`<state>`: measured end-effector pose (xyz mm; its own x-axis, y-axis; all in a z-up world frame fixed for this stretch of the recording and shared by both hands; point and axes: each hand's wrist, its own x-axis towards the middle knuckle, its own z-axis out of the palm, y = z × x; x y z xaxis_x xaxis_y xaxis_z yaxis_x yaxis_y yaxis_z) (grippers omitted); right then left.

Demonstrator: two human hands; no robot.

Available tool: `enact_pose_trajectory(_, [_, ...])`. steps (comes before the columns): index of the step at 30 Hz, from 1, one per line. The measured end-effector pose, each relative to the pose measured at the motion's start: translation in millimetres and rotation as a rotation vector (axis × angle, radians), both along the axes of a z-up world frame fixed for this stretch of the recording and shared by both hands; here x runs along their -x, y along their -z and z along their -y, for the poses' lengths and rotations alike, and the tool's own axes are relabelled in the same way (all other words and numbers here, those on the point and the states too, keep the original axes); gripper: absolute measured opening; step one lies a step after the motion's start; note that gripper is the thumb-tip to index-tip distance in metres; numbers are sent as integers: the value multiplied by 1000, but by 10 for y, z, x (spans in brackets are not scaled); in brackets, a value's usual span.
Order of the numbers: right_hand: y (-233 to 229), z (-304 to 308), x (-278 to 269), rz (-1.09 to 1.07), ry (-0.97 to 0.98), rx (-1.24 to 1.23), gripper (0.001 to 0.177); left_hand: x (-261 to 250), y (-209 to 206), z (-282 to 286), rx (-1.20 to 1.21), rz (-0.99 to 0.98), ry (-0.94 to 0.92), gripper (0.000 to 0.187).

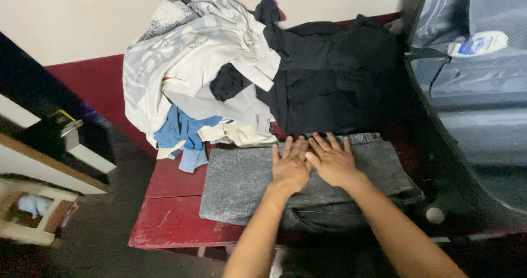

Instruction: The person picks up a pair of pants from a pile of clothes, unfolds them on a red surface, smooths them out by hand, folds the pants into a rectangular shape, and places them into a suitcase.

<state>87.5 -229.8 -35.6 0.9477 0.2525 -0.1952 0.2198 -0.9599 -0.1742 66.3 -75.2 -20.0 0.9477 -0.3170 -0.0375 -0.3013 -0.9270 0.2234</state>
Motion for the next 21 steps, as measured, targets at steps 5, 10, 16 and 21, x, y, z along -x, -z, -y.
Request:
enact_pose_trajectory(5, [151,493,-25,90,-25,5,73,118,64,-683,14,9,-267,74])
enact_pose_trajectory(10, [16,863,215,165,82,213,75,273,30,-1243,-153,-40,-480,77])
enact_pose_trajectory(16, [-127,362,710,361,-65,30,72,727,71,-449,177,211,-128,73])
enact_pose_trajectory(21, [70,158,1125,261,-238,-4,70,1100,194,-356,93,146,-108,61])
